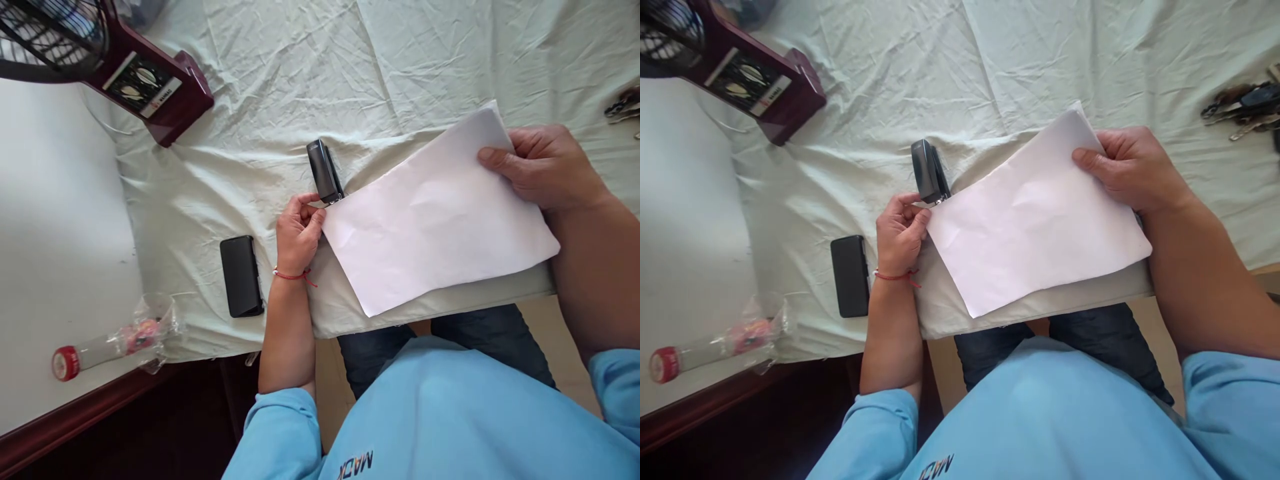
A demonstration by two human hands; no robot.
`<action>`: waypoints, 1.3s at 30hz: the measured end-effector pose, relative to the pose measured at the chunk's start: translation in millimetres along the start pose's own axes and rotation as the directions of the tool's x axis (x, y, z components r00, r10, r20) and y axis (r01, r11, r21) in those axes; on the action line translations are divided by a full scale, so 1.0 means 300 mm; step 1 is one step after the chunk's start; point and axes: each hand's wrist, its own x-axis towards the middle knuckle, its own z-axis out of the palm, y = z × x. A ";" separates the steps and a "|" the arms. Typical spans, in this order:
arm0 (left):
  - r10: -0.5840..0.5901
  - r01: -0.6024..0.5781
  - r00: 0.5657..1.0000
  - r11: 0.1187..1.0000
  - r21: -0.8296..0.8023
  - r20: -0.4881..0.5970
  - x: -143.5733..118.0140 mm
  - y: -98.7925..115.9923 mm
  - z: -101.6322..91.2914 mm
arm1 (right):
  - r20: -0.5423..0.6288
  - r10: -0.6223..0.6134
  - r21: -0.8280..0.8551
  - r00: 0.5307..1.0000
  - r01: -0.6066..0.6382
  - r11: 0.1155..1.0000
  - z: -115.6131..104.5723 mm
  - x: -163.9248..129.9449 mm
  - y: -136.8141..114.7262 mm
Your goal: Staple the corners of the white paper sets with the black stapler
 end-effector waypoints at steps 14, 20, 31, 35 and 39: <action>-0.001 0.010 0.984 0.999 0.050 -0.178 0.004 -0.028 0.042 | -0.114 0.190 0.084 0.975 -0.181 0.980 -0.014 0.006 -0.024; 0.159 -0.151 0.972 0.987 0.056 -0.175 -0.010 -0.043 0.052 | -0.167 0.176 0.025 0.970 -0.174 0.984 -0.024 0.009 -0.013; 0.439 -0.368 0.895 0.828 0.423 -0.081 -0.006 -0.028 0.050 | -0.171 0.161 0.060 0.972 -0.153 0.986 -0.024 0.009 -0.021; 0.422 -0.371 0.905 0.846 0.383 -0.055 -0.007 -0.026 0.067 | -0.160 0.123 0.101 0.980 -0.107 0.989 -0.029 0.017 -0.005; 0.388 -0.375 0.919 0.914 0.156 -0.064 -0.007 -0.056 0.064 | -0.027 0.061 0.144 0.998 -0.056 0.988 -0.040 0.014 0.022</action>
